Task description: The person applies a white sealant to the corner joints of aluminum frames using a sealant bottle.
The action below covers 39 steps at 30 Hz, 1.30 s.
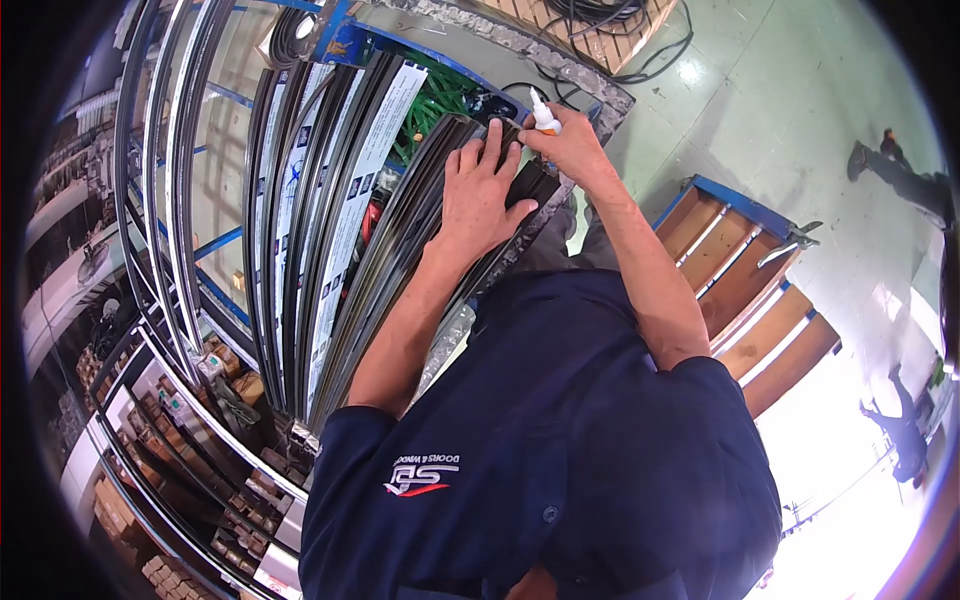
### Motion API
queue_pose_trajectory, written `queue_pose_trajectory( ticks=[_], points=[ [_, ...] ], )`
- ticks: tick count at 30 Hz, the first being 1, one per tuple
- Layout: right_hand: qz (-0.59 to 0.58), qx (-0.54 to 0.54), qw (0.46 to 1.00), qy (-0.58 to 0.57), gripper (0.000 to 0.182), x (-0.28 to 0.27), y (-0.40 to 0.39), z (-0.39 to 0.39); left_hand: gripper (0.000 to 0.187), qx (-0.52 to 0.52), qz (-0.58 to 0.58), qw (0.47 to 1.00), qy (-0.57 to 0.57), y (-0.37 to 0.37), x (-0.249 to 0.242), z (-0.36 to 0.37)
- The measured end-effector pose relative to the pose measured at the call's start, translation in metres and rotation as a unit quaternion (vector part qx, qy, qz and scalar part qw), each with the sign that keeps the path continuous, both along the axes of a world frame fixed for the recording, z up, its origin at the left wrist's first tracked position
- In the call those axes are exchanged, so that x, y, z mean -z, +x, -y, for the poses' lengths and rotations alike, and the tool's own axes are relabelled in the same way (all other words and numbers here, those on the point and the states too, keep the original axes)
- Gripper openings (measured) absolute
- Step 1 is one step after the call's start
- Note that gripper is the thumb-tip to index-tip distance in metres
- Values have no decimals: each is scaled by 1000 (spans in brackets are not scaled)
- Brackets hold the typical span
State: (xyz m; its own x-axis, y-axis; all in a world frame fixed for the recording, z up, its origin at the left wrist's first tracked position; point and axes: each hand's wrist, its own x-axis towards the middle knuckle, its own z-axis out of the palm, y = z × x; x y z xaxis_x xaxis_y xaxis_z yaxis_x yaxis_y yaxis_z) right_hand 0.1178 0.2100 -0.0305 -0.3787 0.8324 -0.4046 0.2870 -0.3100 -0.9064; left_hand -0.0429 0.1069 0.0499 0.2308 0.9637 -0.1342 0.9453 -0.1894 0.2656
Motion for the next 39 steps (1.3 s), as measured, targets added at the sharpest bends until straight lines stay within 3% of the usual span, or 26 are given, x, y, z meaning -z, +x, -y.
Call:
queue_pose_trajectory(
  ticks=[28, 34, 39],
  points=[
    [-9, -9, 999, 31, 29, -5, 1, 2, 81, -18, 1, 1000, 20, -2, 9, 6],
    [-60, 52, 996, -46, 28, -3, 12, 8, 81, -28, 11, 999, 23, -1, 10, 7],
    [-42, 31, 998, -43, 31, -5, 11, 5, 80, -33, 14, 999, 32, -1, 13, 8]
  ],
)
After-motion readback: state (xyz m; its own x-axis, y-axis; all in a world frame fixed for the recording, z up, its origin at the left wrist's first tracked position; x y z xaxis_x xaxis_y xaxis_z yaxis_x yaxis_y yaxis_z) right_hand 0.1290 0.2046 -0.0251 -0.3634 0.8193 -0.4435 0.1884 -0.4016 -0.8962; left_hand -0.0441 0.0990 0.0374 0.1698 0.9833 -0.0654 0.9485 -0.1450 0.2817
